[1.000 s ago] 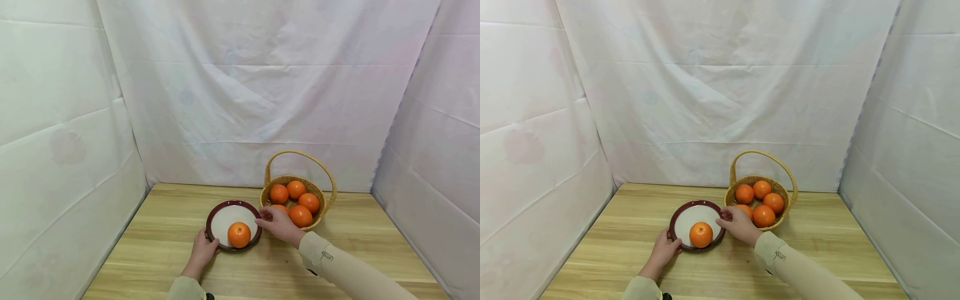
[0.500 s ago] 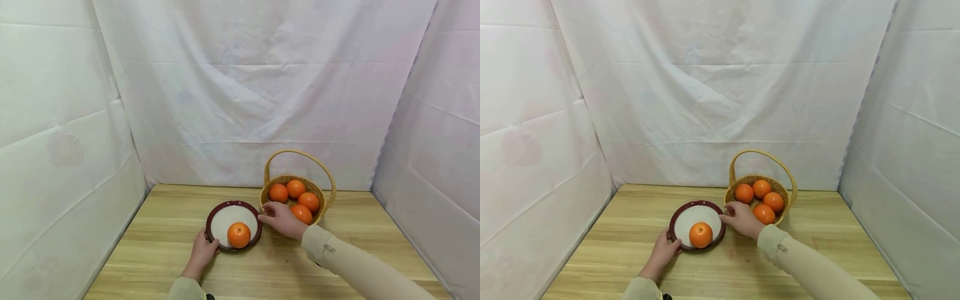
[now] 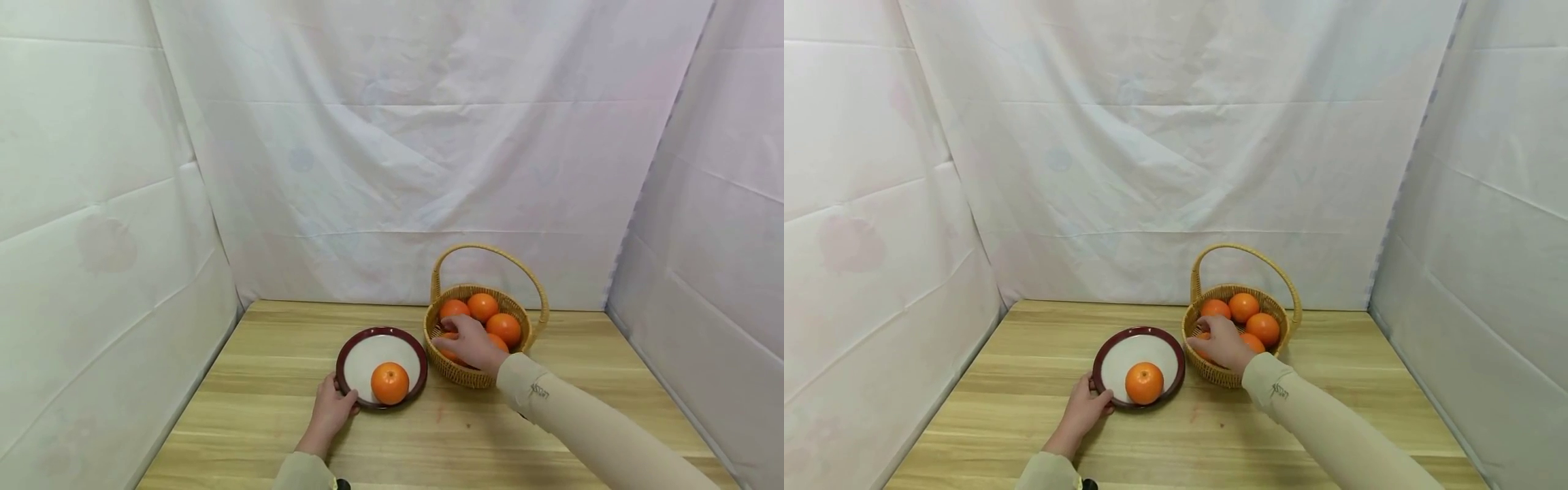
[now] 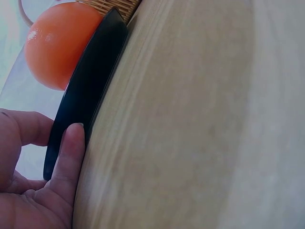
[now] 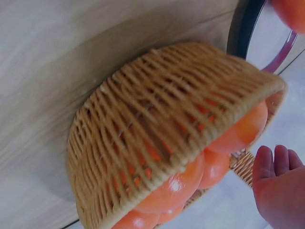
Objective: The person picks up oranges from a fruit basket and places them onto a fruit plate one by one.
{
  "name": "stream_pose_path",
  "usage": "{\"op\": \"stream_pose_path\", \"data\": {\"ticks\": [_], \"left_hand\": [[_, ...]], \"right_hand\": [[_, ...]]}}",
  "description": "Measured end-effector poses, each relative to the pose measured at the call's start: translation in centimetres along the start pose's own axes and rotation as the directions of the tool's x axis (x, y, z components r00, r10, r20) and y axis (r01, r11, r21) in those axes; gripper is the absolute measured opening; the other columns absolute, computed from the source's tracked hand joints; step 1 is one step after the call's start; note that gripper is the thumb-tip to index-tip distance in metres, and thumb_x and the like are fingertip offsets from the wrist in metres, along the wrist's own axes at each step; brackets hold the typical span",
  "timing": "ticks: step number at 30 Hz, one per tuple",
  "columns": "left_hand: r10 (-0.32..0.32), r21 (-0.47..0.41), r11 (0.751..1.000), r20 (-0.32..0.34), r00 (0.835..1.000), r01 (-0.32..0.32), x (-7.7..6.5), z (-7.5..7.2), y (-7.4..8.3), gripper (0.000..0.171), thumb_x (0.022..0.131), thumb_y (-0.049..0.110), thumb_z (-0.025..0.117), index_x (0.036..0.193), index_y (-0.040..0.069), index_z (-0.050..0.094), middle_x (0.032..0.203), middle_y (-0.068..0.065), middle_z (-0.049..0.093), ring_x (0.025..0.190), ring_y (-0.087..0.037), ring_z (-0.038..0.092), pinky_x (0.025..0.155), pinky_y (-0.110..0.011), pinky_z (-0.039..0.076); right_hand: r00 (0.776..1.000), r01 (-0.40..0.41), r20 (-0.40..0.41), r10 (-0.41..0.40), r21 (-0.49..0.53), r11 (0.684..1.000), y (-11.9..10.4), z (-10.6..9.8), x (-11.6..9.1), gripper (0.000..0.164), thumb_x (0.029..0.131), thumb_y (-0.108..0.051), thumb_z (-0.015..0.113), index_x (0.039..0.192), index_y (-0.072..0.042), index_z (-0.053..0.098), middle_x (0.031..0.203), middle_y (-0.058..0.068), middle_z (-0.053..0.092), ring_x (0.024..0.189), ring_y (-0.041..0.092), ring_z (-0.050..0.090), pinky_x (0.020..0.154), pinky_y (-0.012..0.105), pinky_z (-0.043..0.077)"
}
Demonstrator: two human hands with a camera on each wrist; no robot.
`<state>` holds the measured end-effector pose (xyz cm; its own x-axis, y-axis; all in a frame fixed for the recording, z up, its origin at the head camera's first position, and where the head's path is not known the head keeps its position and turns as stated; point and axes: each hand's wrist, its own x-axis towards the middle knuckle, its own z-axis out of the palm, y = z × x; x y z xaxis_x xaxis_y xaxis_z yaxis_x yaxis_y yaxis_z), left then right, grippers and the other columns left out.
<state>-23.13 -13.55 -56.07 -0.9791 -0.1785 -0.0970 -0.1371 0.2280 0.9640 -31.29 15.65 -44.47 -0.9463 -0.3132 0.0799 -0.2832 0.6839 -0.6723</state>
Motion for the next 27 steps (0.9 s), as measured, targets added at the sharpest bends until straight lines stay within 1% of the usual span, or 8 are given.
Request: {"op": "stream_pose_path", "data": {"ticks": [5, 8, 13, 15, 20, 22, 24, 27], "left_hand": [[0.005, -0.004, 1.000, -0.001, 1.000, -0.005, 0.0, -0.1, -0.1, 0.063, 0.082, 0.002, 0.058, 0.134, -0.008, 0.026, 0.114, -0.025, 0.035, 0.059, -0.014, 0.059, 0.054, -0.026, 0.056], [-0.003, -0.005, 1.000, -0.005, 1.000, 0.003, 0.1, -0.1, -0.1, 0.062, 0.081, 0.002, 0.058, 0.134, -0.007, 0.026, 0.115, -0.024, 0.035, 0.059, -0.014, 0.059, 0.054, -0.026, 0.056], [-0.002, -0.004, 1.000, -0.010, 1.000, 0.002, 0.2, -0.1, 0.0, 0.062, 0.081, 0.003, 0.059, 0.134, -0.007, 0.027, 0.115, -0.025, 0.034, 0.059, -0.014, 0.059, 0.055, -0.026, 0.056], [0.000, -0.006, 1.000, -0.008, 1.000, 0.000, 0.2, -0.1, 0.1, 0.062, 0.081, 0.002, 0.058, 0.133, -0.008, 0.027, 0.115, -0.025, 0.034, 0.059, -0.014, 0.059, 0.055, -0.026, 0.056], [0.002, -0.005, 1.000, -0.009, 1.000, -0.002, 0.1, -0.1, 0.2, 0.061, 0.081, 0.002, 0.058, 0.133, -0.008, 0.027, 0.114, -0.025, 0.035, 0.059, -0.013, 0.059, 0.055, -0.026, 0.056], [0.003, -0.006, 1.000, -0.009, 1.000, -0.003, 0.0, -0.1, 0.2, 0.061, 0.081, 0.002, 0.059, 0.132, -0.009, 0.028, 0.114, -0.025, 0.036, 0.058, -0.013, 0.059, 0.054, -0.026, 0.056], [0.003, -0.006, 1.000, -0.008, 1.000, -0.003, -0.1, -0.1, 0.3, 0.061, 0.081, 0.002, 0.059, 0.132, -0.009, 0.028, 0.113, -0.026, 0.037, 0.058, -0.013, 0.059, 0.054, -0.026, 0.056], [0.003, -0.010, 1.000, -0.008, 1.000, -0.003, -0.1, -0.1, 0.3, 0.061, 0.081, 0.001, 0.059, 0.132, -0.009, 0.028, 0.112, -0.026, 0.038, 0.058, -0.013, 0.059, 0.054, -0.027, 0.056]], "right_hand": [[1.000, -0.026, 0.012, 0.027, -0.031, 0.999, 0.6, -0.7, 0.2, 0.057, 0.075, -0.045, 0.070, 0.119, -0.013, 0.054, 0.116, 0.003, 0.056, 0.107, 0.024, 0.052, 0.090, 0.041, 0.046], [0.999, -0.031, 0.042, 0.034, -0.076, 0.997, 0.9, -1.0, 0.5, 0.058, 0.074, -0.049, 0.069, 0.115, -0.010, 0.055, 0.108, 0.004, 0.057, 0.097, 0.021, 0.054, 0.083, 0.039, 0.047], [0.992, -0.085, 0.082, 0.094, -0.114, 0.990, 1.2, -1.6, 1.1, 0.064, 0.074, -0.046, 0.071, 0.118, -0.003, 0.053, 0.108, 0.011, 0.057, 0.090, 0.018, 0.052, 0.081, 0.038, 0.048], [0.986, -0.119, 0.106, 0.130, -0.108, 0.987, 1.0, -1.8, 1.2, 0.066, 0.075, -0.043, 0.071, 0.121, -0.001, 0.050, 0.112, 0.012, 0.056, 0.093, 0.018, 0.052, 0.084, 0.039, 0.047], [0.958, -0.215, 0.169, 0.230, -0.104, 0.971, 0.3, -2.2, 1.0, 0.081, 0.069, -0.053, 0.071, 0.125, -0.001, 0.046, 0.117, 0.012, 0.052, 0.100, 0.021, 0.051, 0.088, 0.041, 0.045], [0.950, -0.233, 0.187, 0.252, -0.117, 0.965, 0.2, -2.3, 1.0, 0.084, 0.069, -0.055, 0.070, 0.126, 0.000, 0.044, 0.119, 0.012, 0.051, 0.101, 0.023, 0.051, 0.088, 0.042, 0.044], [0.946, -0.229, 0.202, 0.254, -0.142, 0.963, 0.2, -2.4, 1.1, 0.082, 0.071, -0.052, 0.070, 0.128, 0.002, 0.043, 0.119, 0.013, 0.051, 0.102, 0.023, 0.051, 0.089, 0.042, 0.044], [0.945, -0.197, 0.226, 0.236, -0.182, 0.963, 0.2, -2.6, 1.3, 0.070, 0.075, -0.045, 0.070, 0.122, 0.002, 0.048, 0.109, 0.010, 0.055, 0.093, 0.021, 0.053, 0.084, 0.040, 0.046]]}}
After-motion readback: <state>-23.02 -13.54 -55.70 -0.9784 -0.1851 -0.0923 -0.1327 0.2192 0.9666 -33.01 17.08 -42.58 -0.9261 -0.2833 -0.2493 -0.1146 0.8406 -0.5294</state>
